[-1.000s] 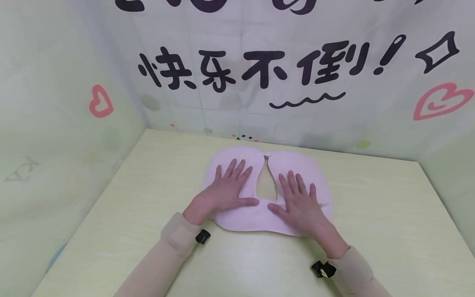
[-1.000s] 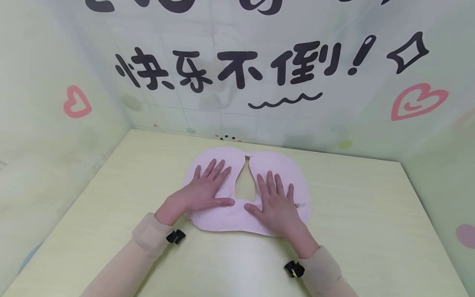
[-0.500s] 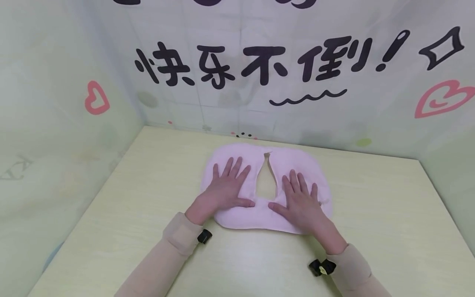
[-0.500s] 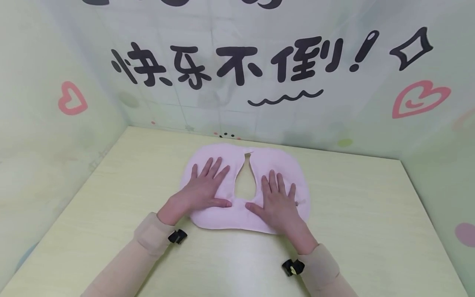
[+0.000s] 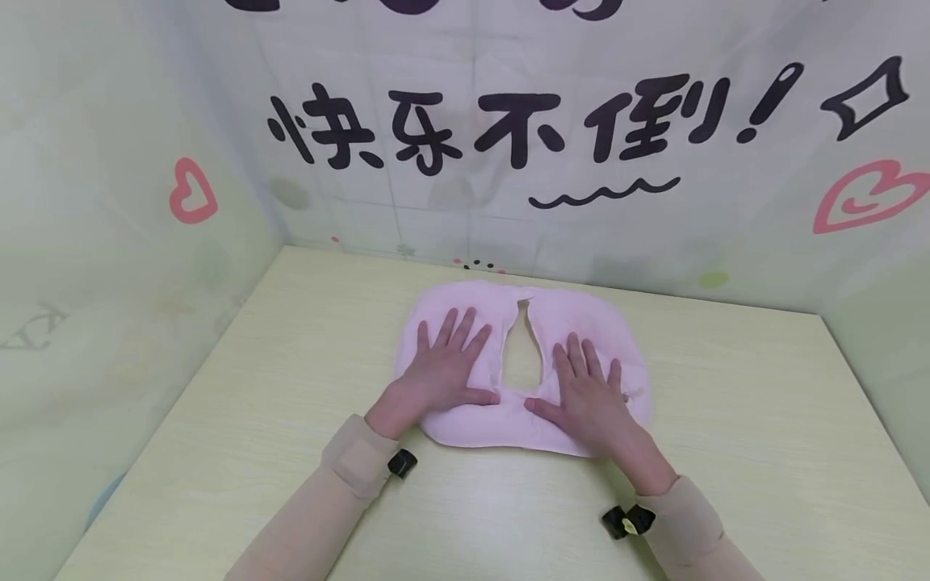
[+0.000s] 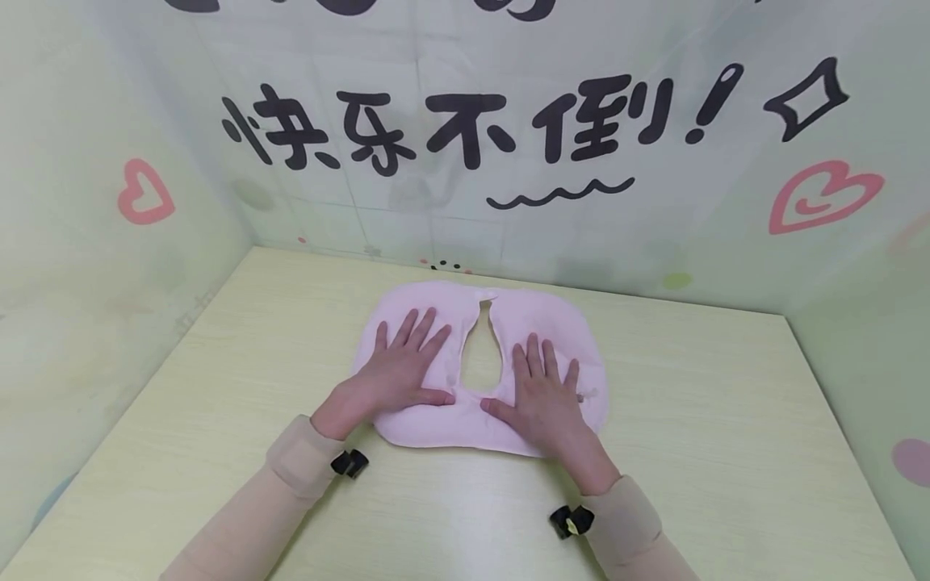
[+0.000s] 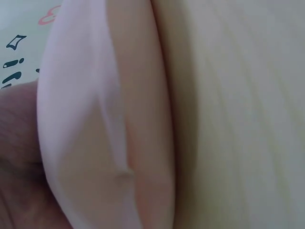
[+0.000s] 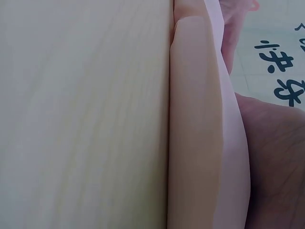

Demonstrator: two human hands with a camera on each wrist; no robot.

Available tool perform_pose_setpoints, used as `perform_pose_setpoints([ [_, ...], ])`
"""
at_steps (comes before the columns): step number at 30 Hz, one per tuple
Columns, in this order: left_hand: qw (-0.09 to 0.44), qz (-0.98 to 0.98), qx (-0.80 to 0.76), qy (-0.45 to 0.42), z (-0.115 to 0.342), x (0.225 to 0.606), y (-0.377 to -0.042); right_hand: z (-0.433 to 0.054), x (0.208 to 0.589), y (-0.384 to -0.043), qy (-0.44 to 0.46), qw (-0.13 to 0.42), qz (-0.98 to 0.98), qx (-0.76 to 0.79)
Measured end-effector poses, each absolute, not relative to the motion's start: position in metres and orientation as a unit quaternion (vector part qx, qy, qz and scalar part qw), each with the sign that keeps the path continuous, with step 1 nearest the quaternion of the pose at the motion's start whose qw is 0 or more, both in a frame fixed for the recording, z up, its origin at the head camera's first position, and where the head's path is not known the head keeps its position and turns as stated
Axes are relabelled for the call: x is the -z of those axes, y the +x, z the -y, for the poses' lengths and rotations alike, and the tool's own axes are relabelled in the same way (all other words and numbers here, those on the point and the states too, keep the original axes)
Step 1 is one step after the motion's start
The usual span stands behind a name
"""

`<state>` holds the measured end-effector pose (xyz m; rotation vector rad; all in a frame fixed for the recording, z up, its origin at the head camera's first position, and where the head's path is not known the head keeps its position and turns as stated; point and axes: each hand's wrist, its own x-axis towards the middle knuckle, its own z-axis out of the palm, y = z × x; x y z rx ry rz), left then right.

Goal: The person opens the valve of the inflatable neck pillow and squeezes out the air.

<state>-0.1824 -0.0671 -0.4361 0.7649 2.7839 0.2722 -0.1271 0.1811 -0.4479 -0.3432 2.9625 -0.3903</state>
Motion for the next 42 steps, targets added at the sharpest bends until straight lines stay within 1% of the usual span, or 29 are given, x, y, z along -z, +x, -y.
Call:
perform_pose_setpoints([
  [8,0.119,-0.954,-0.080,0.265,0.068,0.439,-0.183,-0.181,0.450,-0.129,-0.114,0.074,-0.983,0.127],
  [17,0.125,-0.952,-0.066,0.273,0.068,0.433,-0.182,-0.181,0.451,-0.130,-0.110,0.079,-0.981,0.139],
  [24,0.129,-0.950,-0.083,0.271,0.066,0.426,-0.191,-0.183,0.440,-0.131,-0.134,0.078,-0.981,0.120],
  [27,0.102,-0.953,-0.088,0.271,0.065,0.420,-0.202,-0.184,0.430,-0.141,-0.158,0.062,-0.976,0.133],
  [29,0.070,-0.956,-0.094,0.268,0.063,0.414,-0.212,-0.184,0.424,-0.155,-0.163,0.046,-0.974,0.147],
  [32,0.023,-0.958,-0.105,0.264,0.057,0.407,-0.228,-0.186,0.422,-0.177,-0.150,0.026,-0.974,0.167],
  [34,0.007,-0.958,-0.110,0.263,0.053,0.407,-0.236,-0.188,0.424,-0.189,-0.136,0.023,-0.976,0.167],
  [37,0.007,-0.957,-0.115,0.265,0.048,0.412,-0.245,-0.189,0.429,-0.200,-0.125,0.032,-0.978,0.163],
  [42,0.033,-0.956,-0.118,0.265,0.046,0.426,-0.249,-0.190,0.439,-0.206,-0.125,0.034,-0.979,0.156],
])
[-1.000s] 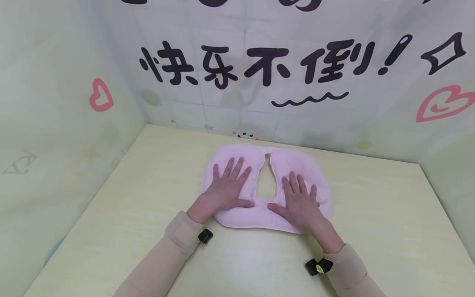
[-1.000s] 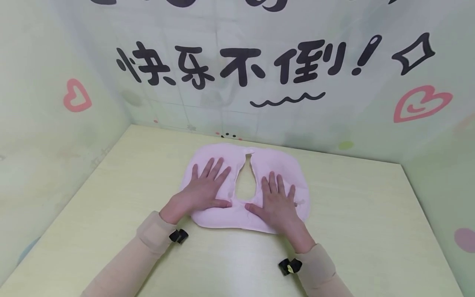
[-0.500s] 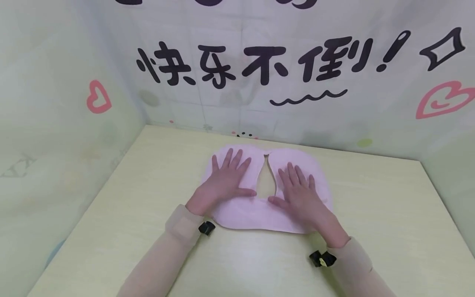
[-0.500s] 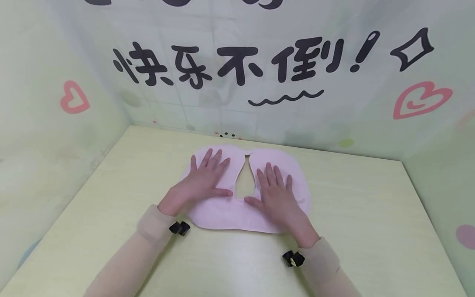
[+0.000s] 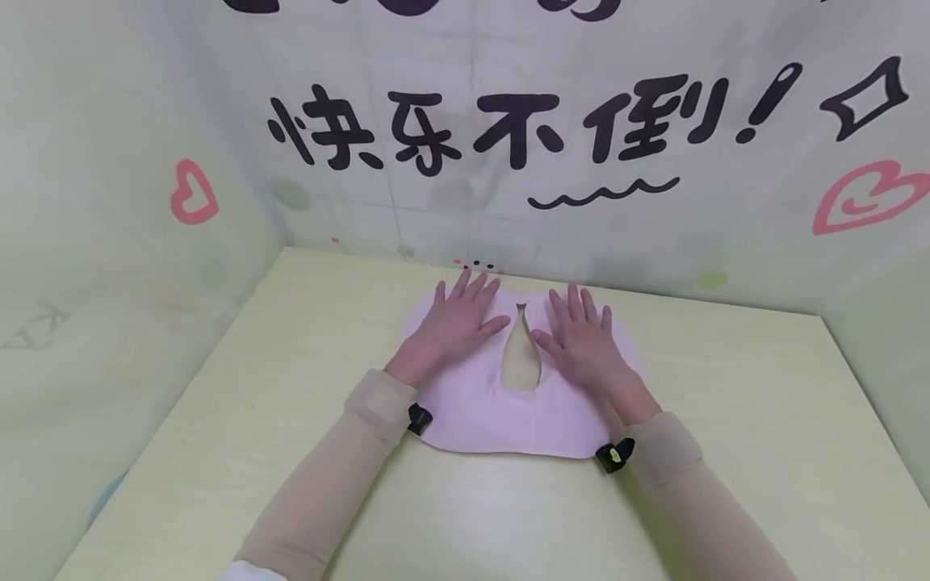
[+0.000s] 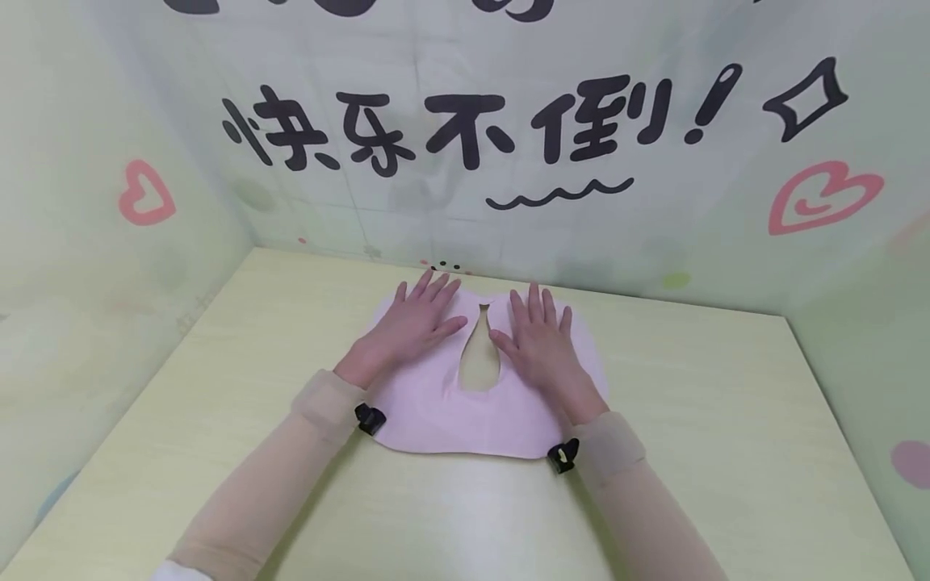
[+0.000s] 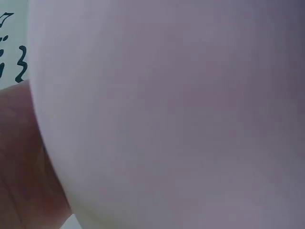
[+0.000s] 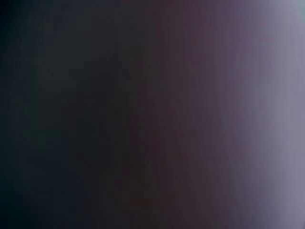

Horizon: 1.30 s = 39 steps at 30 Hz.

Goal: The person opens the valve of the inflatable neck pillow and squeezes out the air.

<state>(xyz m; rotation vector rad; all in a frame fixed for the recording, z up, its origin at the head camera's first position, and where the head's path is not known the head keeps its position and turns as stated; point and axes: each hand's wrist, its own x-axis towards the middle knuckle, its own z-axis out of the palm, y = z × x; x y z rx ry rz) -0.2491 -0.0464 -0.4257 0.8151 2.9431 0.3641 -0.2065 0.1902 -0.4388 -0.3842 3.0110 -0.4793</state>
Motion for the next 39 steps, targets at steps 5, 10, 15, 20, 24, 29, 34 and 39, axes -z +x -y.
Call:
perform_pose_setpoints([
  [5,0.041,-0.955,-0.087,0.281,0.046,0.435,-0.253,-0.189,0.447,-0.210,-0.129,0.014,-0.982,0.138],
  [10,0.042,-0.948,-0.071,0.306,0.040,0.437,-0.259,-0.183,0.449,-0.210,-0.139,0.019,-0.983,0.120],
  [15,0.077,-0.947,-0.068,0.303,0.038,0.441,-0.261,-0.181,0.452,-0.213,-0.138,0.029,-0.984,0.104],
  [20,0.090,-0.951,-0.067,0.287,0.039,0.444,-0.263,-0.185,0.455,-0.217,-0.128,0.046,-0.985,0.102],
  [24,0.094,-0.949,-0.058,0.296,0.035,0.445,-0.265,-0.188,0.458,-0.218,-0.126,0.049,-0.985,0.107],
  [29,0.108,-0.948,-0.044,0.297,0.035,0.443,-0.267,-0.187,0.460,-0.217,-0.126,0.063,-0.984,0.107],
  [34,0.115,-0.948,-0.044,0.293,0.035,0.440,-0.266,-0.186,0.461,-0.216,-0.127,0.068,-0.984,0.106],
  [39,0.117,-0.949,-0.034,0.289,0.034,0.441,-0.265,-0.186,0.460,-0.216,-0.125,0.086,-0.982,0.111],
])
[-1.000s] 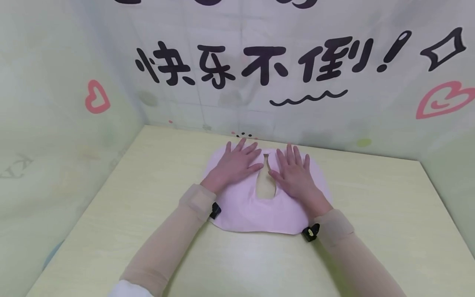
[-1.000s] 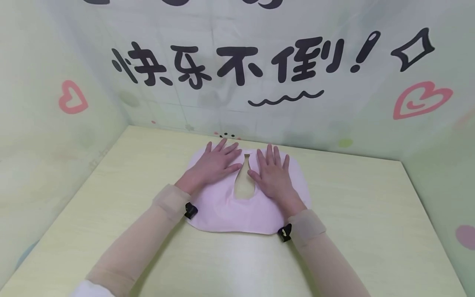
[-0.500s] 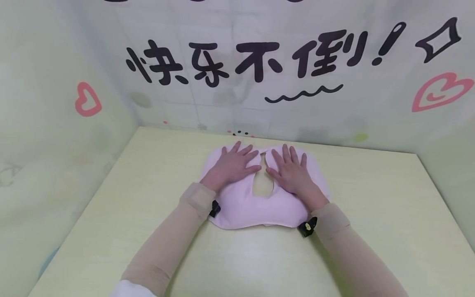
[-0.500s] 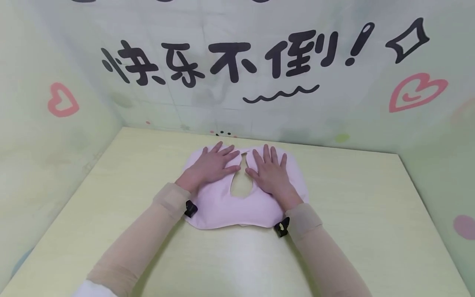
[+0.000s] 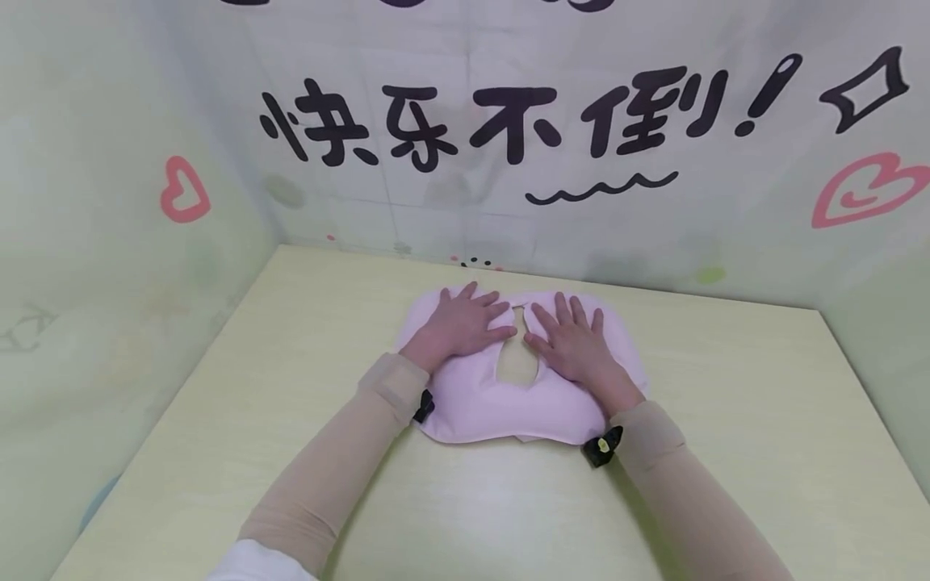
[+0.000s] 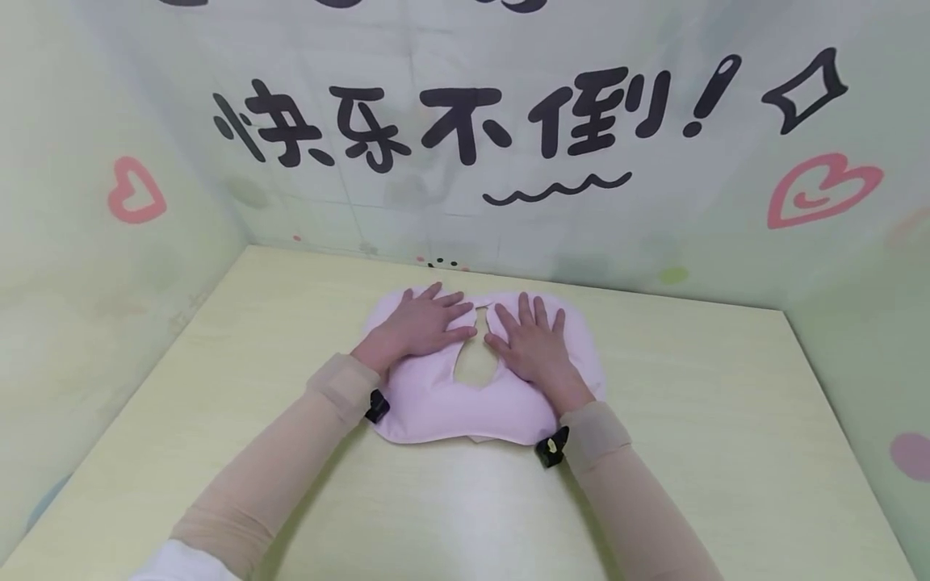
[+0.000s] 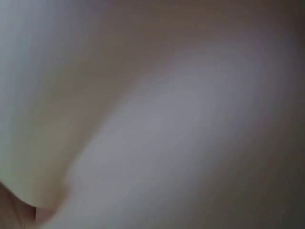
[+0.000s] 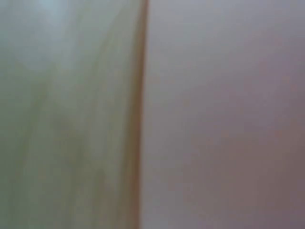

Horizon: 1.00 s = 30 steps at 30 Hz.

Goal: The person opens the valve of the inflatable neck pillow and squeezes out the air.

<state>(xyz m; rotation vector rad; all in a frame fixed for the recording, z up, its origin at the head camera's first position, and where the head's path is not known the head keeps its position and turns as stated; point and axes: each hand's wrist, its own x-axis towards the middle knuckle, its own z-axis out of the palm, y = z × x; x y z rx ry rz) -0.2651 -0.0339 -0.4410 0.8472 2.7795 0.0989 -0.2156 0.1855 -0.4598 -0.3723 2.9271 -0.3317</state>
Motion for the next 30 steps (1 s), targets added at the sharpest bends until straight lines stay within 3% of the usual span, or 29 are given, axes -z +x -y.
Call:
perform_pose_setpoints([
  [21,0.142,-0.946,-0.050,0.287,0.033,0.443,-0.272,-0.187,0.463,-0.215,-0.128,0.117,-0.977,0.123],
  [30,0.088,-0.944,-0.097,0.302,0.045,0.432,-0.269,-0.194,0.438,-0.202,-0.132,0.057,-0.984,0.102],
])
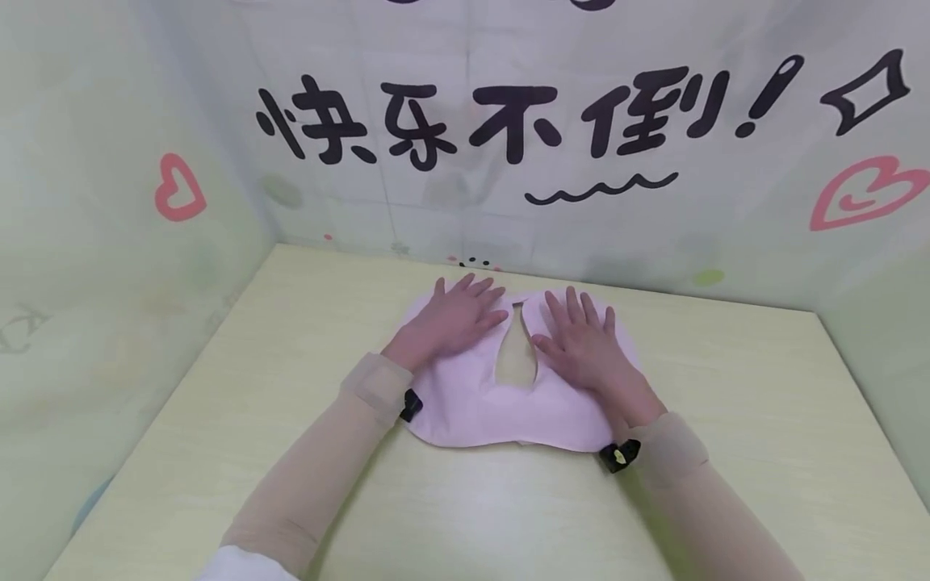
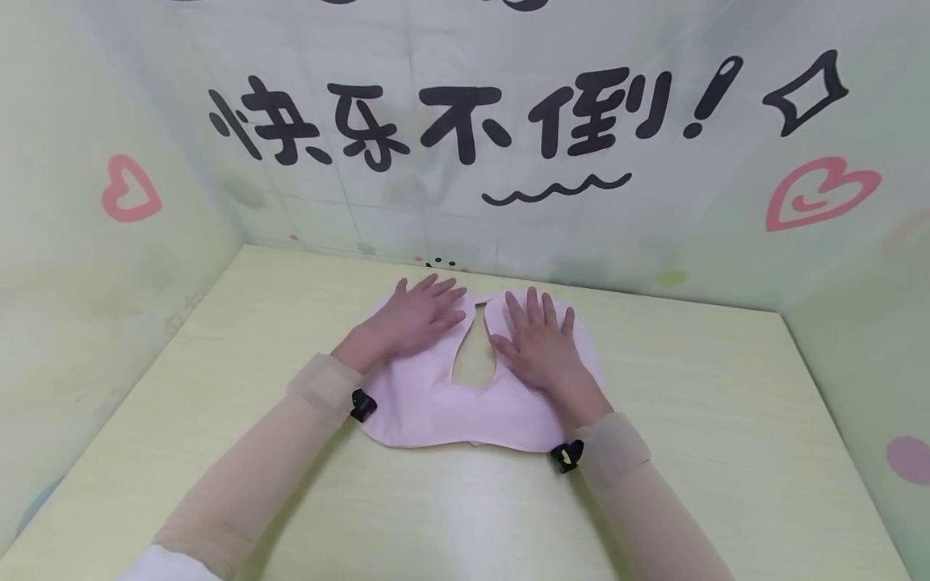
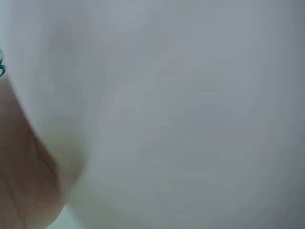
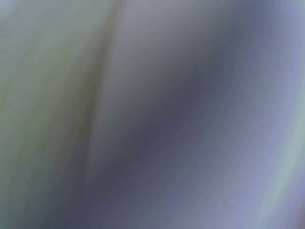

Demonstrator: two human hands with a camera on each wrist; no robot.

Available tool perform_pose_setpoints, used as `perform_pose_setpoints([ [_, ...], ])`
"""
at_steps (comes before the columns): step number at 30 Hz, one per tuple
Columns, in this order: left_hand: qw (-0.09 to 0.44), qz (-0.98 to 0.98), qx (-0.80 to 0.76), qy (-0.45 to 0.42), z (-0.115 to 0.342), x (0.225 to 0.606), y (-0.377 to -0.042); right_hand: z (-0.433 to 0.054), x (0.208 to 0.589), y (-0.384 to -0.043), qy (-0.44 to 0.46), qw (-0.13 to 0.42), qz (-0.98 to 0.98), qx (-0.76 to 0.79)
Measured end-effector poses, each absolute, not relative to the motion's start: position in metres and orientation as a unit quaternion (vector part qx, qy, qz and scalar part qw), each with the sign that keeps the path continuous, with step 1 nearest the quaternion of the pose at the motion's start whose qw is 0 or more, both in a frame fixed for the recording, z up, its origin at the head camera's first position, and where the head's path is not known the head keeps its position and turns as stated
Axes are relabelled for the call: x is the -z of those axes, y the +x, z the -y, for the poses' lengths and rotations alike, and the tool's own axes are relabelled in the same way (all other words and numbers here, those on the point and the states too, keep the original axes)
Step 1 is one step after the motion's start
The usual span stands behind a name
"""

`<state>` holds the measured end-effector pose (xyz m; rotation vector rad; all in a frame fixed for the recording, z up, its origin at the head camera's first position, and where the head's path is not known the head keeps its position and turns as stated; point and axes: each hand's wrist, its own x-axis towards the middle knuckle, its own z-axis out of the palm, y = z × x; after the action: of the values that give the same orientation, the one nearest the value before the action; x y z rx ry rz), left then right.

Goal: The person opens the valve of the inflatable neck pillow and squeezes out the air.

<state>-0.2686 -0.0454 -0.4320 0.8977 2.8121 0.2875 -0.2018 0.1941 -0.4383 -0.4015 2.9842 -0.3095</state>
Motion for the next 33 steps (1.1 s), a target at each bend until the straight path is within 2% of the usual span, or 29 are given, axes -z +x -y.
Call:
perform_pose_setpoints([
  [4,0.069,-0.946,-0.094,0.302,0.047,0.422,-0.266,-0.195,0.428,-0.198,-0.145,0.043,-0.983,0.100],
  [14,0.125,-0.936,-0.100,0.315,0.053,0.432,-0.264,-0.193,0.445,-0.205,-0.132,0.102,-0.979,0.121],
  [33,0.151,-0.936,-0.073,0.309,0.049,0.442,-0.270,-0.196,0.456,-0.209,-0.121,0.141,-0.976,0.112],
])
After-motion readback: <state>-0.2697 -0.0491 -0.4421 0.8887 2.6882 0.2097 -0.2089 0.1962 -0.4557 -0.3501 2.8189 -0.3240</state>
